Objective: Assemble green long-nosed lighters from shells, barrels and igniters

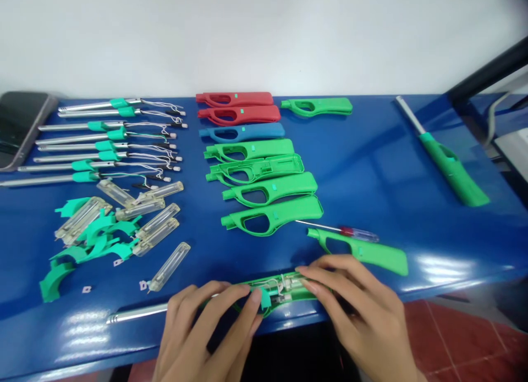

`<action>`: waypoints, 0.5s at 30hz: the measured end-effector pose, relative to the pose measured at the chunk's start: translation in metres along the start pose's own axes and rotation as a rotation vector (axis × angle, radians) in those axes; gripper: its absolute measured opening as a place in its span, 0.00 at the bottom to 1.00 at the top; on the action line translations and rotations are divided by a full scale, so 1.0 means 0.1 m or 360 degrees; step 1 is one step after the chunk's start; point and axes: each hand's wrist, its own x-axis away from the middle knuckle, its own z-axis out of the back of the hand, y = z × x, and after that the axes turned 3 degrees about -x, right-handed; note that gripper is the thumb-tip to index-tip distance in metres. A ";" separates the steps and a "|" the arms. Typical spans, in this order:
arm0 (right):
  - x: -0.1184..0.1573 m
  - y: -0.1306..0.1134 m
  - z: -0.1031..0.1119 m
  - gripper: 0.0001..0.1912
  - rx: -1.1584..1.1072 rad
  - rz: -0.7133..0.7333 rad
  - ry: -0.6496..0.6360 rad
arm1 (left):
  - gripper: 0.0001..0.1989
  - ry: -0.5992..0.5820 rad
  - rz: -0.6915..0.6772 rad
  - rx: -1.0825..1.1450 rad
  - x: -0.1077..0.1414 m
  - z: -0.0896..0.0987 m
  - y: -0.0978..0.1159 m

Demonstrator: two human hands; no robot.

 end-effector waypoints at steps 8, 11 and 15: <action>0.00 -0.01 -0.02 0.10 0.0044 0.0024 0.0043 | 0.19 0.0076 0.0016 0.0066 0.01 -0.07 -0.01; 0.01 -0.01 0.00 0.11 0.0055 0.0020 0.0163 | 0.19 0.0088 0.0011 0.0045 0.02 -0.09 -0.01; -0.04 0.06 0.13 0.12 0.0185 0.0015 0.0324 | 0.18 0.0117 0.0020 0.0004 0.01 -0.11 0.00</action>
